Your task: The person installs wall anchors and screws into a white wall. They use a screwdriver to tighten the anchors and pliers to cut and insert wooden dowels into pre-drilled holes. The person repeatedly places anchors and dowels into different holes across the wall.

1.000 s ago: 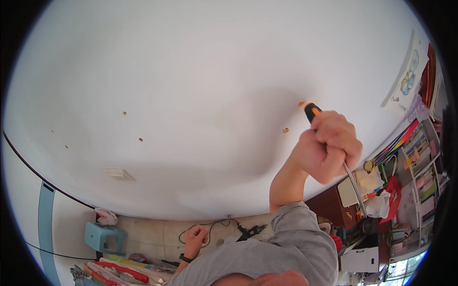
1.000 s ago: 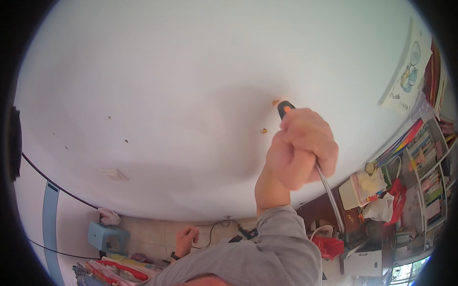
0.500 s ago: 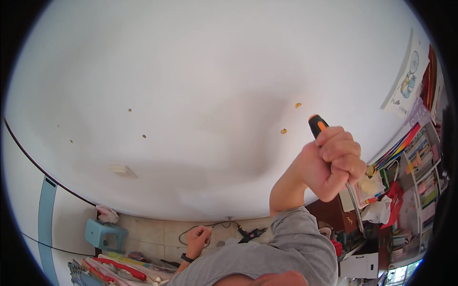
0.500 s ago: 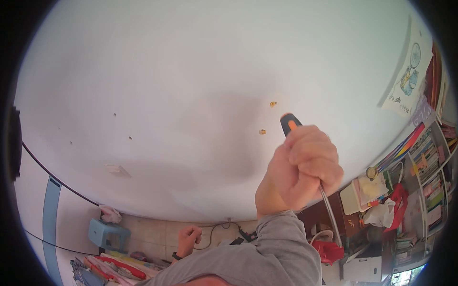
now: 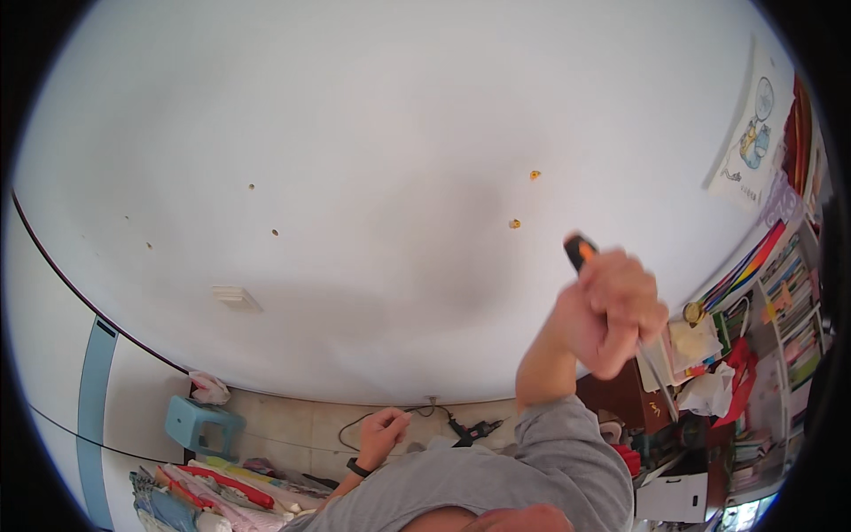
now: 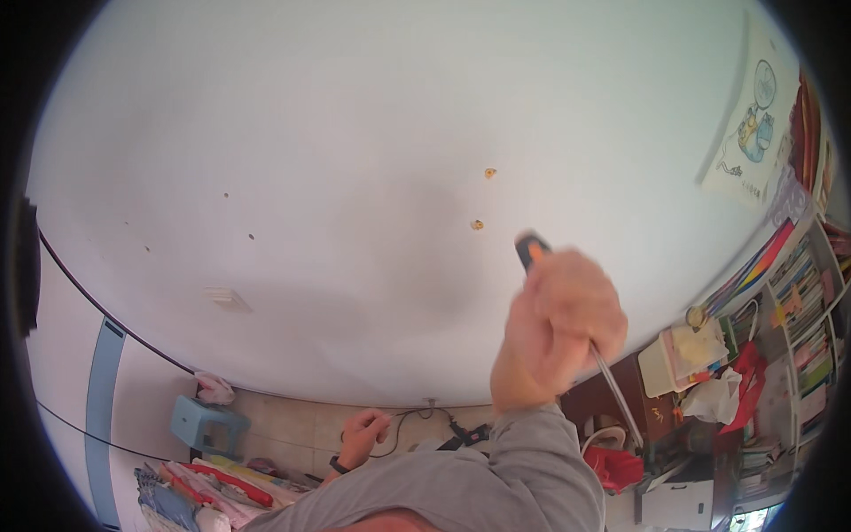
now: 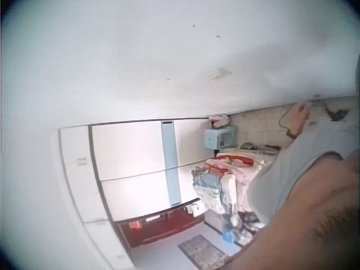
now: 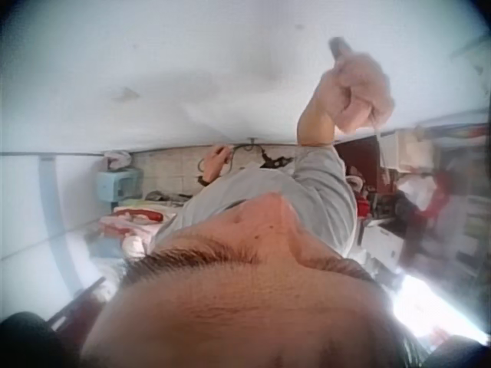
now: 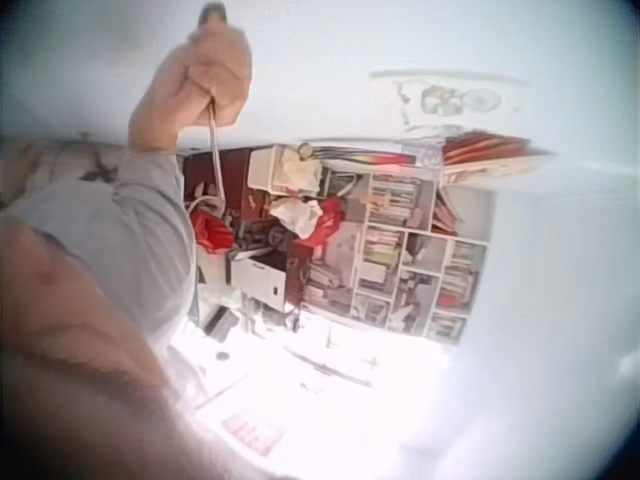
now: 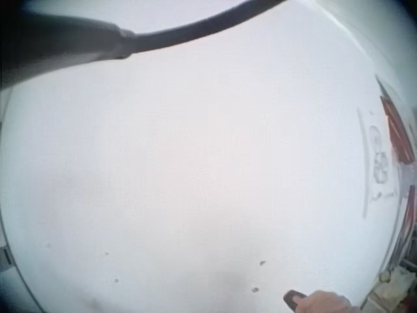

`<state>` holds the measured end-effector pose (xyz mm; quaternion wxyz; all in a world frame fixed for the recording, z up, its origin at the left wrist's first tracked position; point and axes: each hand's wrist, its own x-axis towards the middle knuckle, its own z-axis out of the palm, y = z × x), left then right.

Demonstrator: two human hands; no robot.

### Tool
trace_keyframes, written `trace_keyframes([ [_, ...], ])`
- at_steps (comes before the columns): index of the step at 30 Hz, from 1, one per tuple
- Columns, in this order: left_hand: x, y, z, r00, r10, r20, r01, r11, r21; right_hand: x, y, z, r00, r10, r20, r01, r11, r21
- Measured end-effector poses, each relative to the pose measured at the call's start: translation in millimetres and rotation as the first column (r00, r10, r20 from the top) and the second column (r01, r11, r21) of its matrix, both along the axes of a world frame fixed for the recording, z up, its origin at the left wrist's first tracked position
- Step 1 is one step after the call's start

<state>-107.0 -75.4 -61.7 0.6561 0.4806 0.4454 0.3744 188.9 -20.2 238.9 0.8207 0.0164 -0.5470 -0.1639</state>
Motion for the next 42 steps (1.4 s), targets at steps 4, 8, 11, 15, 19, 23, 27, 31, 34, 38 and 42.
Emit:
trace_keyframes([
  [4, 18.5, -2.7, 3.8, 0.993, -0.112, 0.024, 0.112, 0.994, 0.016, 16.3, -58.4, -100.0, 0.996, 0.066, -0.054, -0.084, 0.874, -0.479],
  [8, 42.4, -7.3, 6.3, 0.968, -0.248, 0.024, 0.249, 0.969, -0.007, 37.1, -131.3, -256.5, 0.934, -0.149, -0.324, -0.347, -0.168, -0.923],
  [11, 70.1, -6.6, 18.8, 0.920, -0.391, 0.008, 0.391, 0.920, -0.034, 40.6, -210.5, -341.8, 0.939, -0.308, -0.154, -0.297, -0.495, -0.817],
  [15, 108.2, 6.0, 31.6, 0.830, -0.553, 0.070, 0.550, 0.833, 0.063, 52.7, -264.1, -391.0, 0.761, -0.395, -0.515, -0.642, -0.345, -0.684],
  [19, 166.2, 28.5, 93.1, 0.862, -0.501, 0.078, 0.403, 0.770, 0.494, 82.6, -286.2, -423.8, 0.502, -0.460, -0.733, -0.861, -0.182, -0.475],
  [23, 213.8, 29.1, 169.6, 0.986, -0.121, 0.113, -0.016, 0.605, 0.796, 125.9, -326.0, -454.2, 0.462, -0.508, -0.727, -0.885, -0.221, -0.409],
  [27, 252.8, -7.0, 185.2, 0.997, -0.034, 0.062, -0.034, 0.533, 0.845, 180.6, -359.2, -481.0, 0.520, -0.463, -0.718, -0.854, -0.264, -0.449],
  [31, 322.3, -75.5, 109.4, 0.936, -0.260, -0.237, 0.349, 0.764, 0.542, 245.5, -406.3, -488.0, 0.444, -0.696, -0.565, -0.829, -0.080, -0.553],
  [34, 379.3, -128.1, 57.0, 0.849, -0.452, -0.273, 0.503, 0.850, 0.156, 294.7, -450.3, -513.9, 0.380, -0.819, -0.431, -0.736, 0.014, -0.677],
  [38, 435.1, -153.2, 28.8, 0.675, -0.674, -0.301, 0.698, 0.715, -0.036, 350.4, -490.3, -541.7, 0.254, -0.917, -0.307, -0.649, 0.073, -0.757],
  [42, 488.2, -172.1, 31.3, 0.604, -0.746, -0.281, 0.750, 0.651, -0.119, 401.0, -513.8, -598.6, 0.270, -0.962, -0.031, -0.444, -0.096, -0.891],
])
